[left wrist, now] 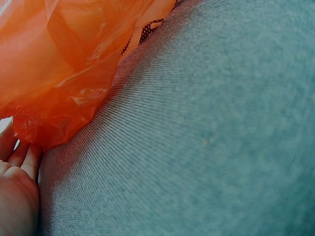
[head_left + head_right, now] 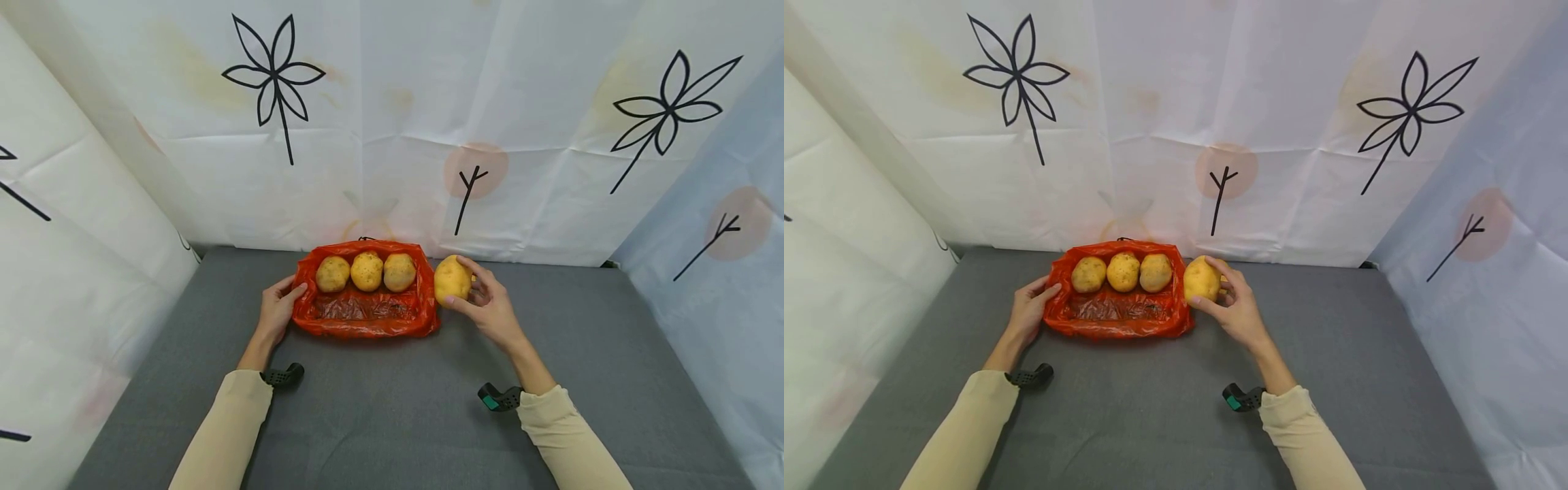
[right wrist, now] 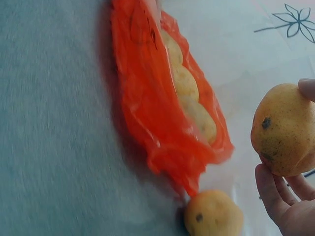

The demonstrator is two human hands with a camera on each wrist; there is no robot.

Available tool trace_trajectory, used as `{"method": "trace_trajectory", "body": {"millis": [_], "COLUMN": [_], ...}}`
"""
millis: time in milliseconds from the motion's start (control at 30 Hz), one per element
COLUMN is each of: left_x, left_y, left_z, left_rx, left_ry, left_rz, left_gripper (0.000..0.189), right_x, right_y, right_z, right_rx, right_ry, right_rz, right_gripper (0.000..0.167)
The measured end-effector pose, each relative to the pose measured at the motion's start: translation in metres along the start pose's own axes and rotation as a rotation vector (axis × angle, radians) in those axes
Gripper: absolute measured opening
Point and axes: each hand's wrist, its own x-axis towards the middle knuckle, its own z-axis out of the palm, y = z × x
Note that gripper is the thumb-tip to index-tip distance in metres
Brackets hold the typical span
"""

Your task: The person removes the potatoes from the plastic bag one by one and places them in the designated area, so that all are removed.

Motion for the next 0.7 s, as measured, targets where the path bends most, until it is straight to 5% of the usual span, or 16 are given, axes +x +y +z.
{"method": "trace_trajectory", "body": {"millis": [700], "left_x": [0.001], "left_y": [-0.003], "left_z": [0.000], "left_rx": [0.012], "left_ry": [-0.001], "left_rz": [0.014], "left_gripper": [0.043], "right_x": [0.006], "right_y": [0.020], "right_z": [-0.069], "right_rx": [-0.086], "right_ry": [0.053], "right_rz": [0.082], "right_gripper": [0.069]}}
